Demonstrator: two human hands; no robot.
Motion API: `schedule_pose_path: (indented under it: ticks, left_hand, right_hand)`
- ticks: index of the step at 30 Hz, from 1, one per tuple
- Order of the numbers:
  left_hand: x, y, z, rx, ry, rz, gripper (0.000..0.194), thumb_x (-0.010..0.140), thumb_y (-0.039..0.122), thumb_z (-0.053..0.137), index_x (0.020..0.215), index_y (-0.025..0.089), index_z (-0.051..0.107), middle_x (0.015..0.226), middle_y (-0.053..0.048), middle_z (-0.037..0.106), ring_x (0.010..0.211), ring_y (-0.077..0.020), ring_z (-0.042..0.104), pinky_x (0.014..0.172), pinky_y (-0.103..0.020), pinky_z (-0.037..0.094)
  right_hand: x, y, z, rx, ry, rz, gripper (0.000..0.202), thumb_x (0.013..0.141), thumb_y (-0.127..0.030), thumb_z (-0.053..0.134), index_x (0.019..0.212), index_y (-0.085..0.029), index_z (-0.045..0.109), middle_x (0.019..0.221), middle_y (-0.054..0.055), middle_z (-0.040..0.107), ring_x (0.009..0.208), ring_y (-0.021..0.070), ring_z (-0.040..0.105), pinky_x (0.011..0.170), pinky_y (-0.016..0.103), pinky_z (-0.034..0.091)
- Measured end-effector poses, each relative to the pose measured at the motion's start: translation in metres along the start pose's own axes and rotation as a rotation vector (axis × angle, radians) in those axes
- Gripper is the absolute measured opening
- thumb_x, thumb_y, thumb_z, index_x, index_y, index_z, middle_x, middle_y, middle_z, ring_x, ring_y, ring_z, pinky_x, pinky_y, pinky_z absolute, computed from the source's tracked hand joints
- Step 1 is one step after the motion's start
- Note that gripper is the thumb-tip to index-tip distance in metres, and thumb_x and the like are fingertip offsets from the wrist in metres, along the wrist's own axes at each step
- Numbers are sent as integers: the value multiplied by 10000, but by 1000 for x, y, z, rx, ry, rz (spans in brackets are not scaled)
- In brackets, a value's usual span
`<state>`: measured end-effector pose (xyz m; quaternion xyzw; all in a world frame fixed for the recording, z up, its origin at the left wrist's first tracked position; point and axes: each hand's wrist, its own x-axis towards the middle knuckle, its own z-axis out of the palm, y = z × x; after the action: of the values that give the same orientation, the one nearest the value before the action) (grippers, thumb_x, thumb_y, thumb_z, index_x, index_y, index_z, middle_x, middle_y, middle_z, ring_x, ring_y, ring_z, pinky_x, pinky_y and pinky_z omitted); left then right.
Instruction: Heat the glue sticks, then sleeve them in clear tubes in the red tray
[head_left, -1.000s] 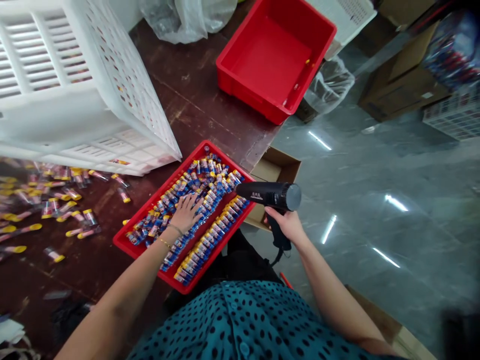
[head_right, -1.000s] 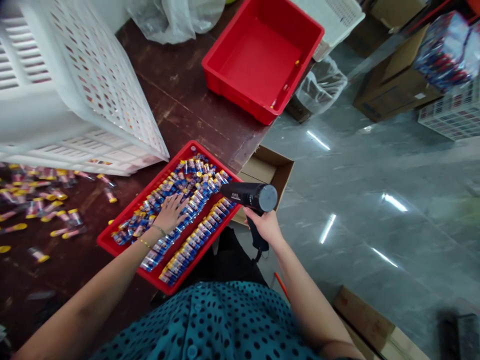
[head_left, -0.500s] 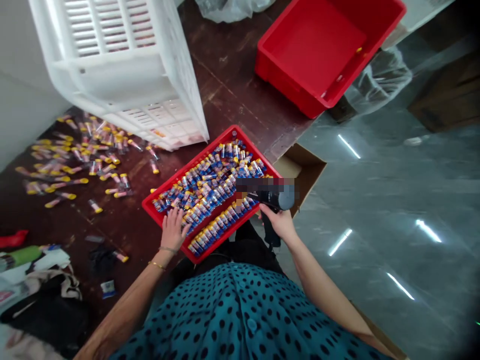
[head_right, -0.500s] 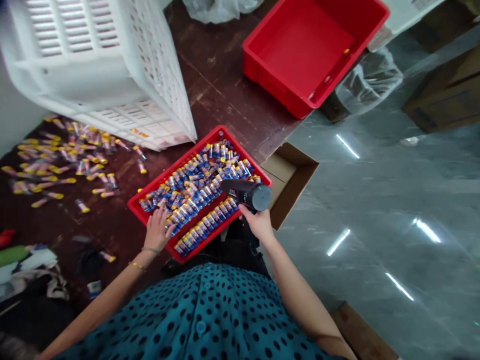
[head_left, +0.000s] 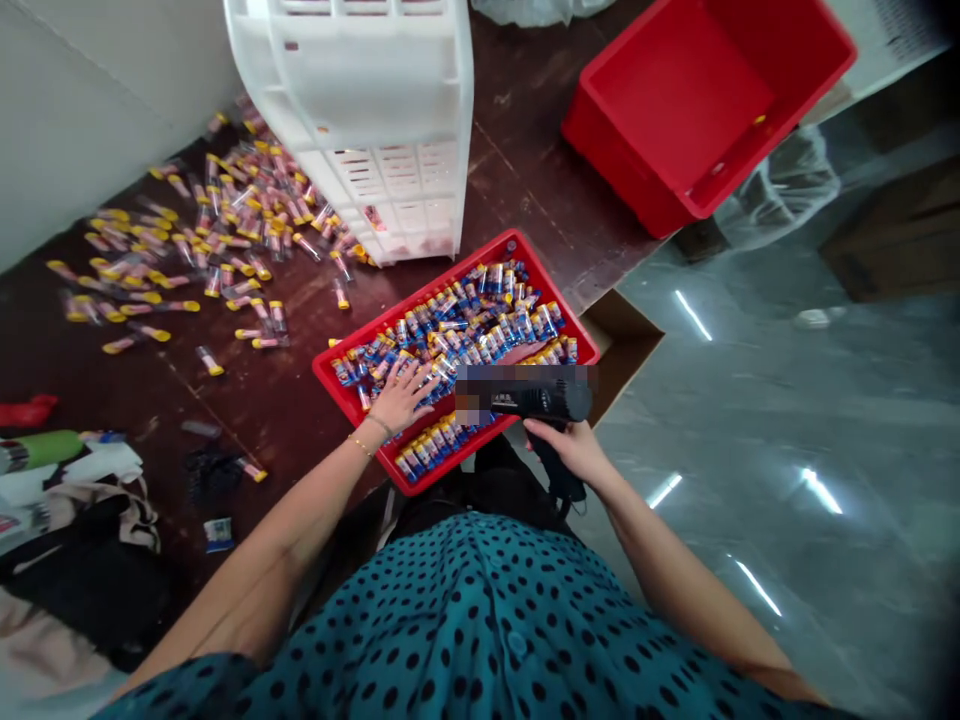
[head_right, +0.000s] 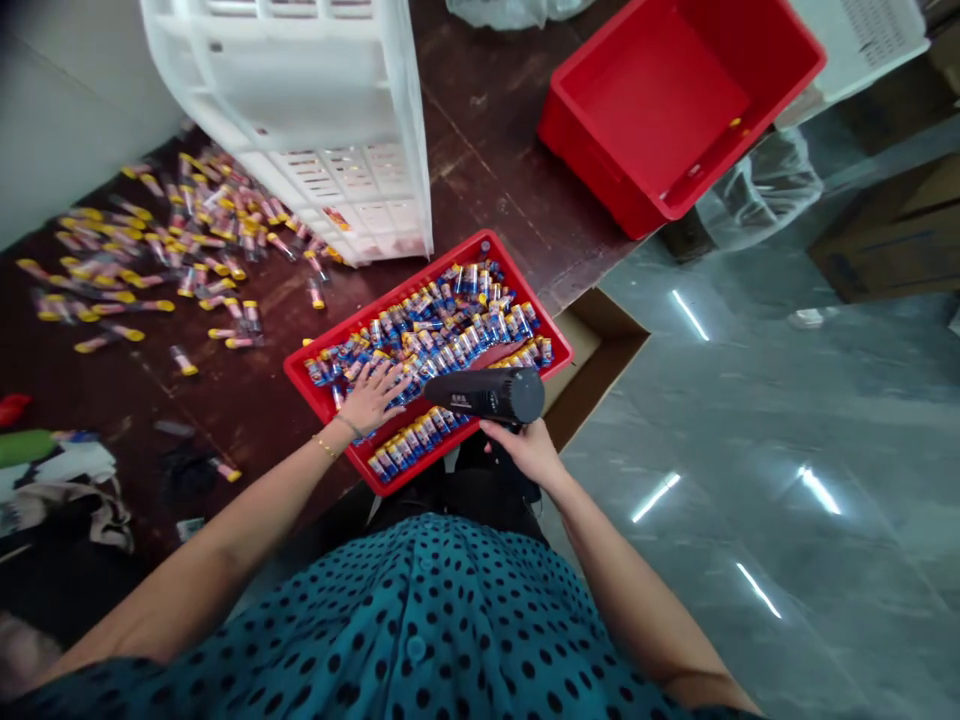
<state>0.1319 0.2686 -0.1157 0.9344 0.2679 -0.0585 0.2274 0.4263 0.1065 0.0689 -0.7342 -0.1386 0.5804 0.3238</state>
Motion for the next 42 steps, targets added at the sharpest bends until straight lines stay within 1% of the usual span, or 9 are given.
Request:
schedule_pose_path:
  ticks: [4,8,14,18,23,27,32,37,42]
  left_hand:
    - [11,-30,-14,10,89,-154,596,943,414,444,1495,199,379,1611,-133,263,1507,-331,69,1174,-606,-5]
    - [-24,-45,-24,-35,132,-221,591,957,393,408,1502,170,358,1611,-135,261,1508,-306,84,1184,-589,17]
    - [-125,3,4,3,172,-367,629,964,398,371,1503,78,327,1549,-215,360,1487,-318,195,1180,-556,158]
    - [-157,27,35,40,123,-352,596,951,389,402,1474,103,405,1531,-211,392,1462,-346,261,1170,-562,193]
    - [-141,21,39,47,107,-353,537,965,263,329,1474,114,412,1539,-186,390,1459,-324,278,1175,-567,167]
    - [-112,2,31,48,139,-417,558,965,328,355,1479,114,400,1560,-192,347,1469,-348,238,1168,-616,109]
    - [-88,-18,30,14,253,-527,615,957,426,380,1477,96,391,1564,-231,317,1471,-374,216,1147,-661,81]
    - [-112,-9,26,-45,316,-502,624,963,390,379,1515,107,309,1582,-218,285,1495,-320,164,1173,-595,129]
    - [-133,-3,33,6,96,-268,548,963,338,392,1489,185,393,1573,-149,341,1479,-301,231,1193,-564,91]
  right_hand:
    - [-8,7,14,-25,168,-80,426,704,-551,749,752,-134,682,603,61,684,493,166,601,481,275,490]
    - [-7,9,25,-4,58,-92,422,709,-559,740,778,-145,698,604,59,688,490,173,598,483,292,502]
    - [-3,4,36,33,205,-143,454,692,-575,737,829,-143,737,581,72,689,521,208,628,492,311,520]
    - [4,-4,45,19,185,-228,423,694,-514,759,889,-138,742,712,86,741,652,246,684,589,338,552]
    - [22,-24,56,-3,185,-352,388,727,-464,742,951,-148,746,920,92,766,884,272,701,791,372,558]
    - [28,-27,64,-64,215,-465,403,729,-425,743,1022,-148,739,1033,93,752,1003,270,673,914,388,517]
    - [27,-26,83,-72,-43,-418,344,735,-418,736,962,-159,747,972,71,762,909,249,696,856,367,536]
    - [43,-38,90,-53,209,-461,346,760,-444,704,944,-155,745,977,78,758,945,262,685,869,373,529]
    - [54,-36,88,-110,23,-474,384,743,-445,726,986,-149,748,971,76,762,919,265,693,865,384,529]
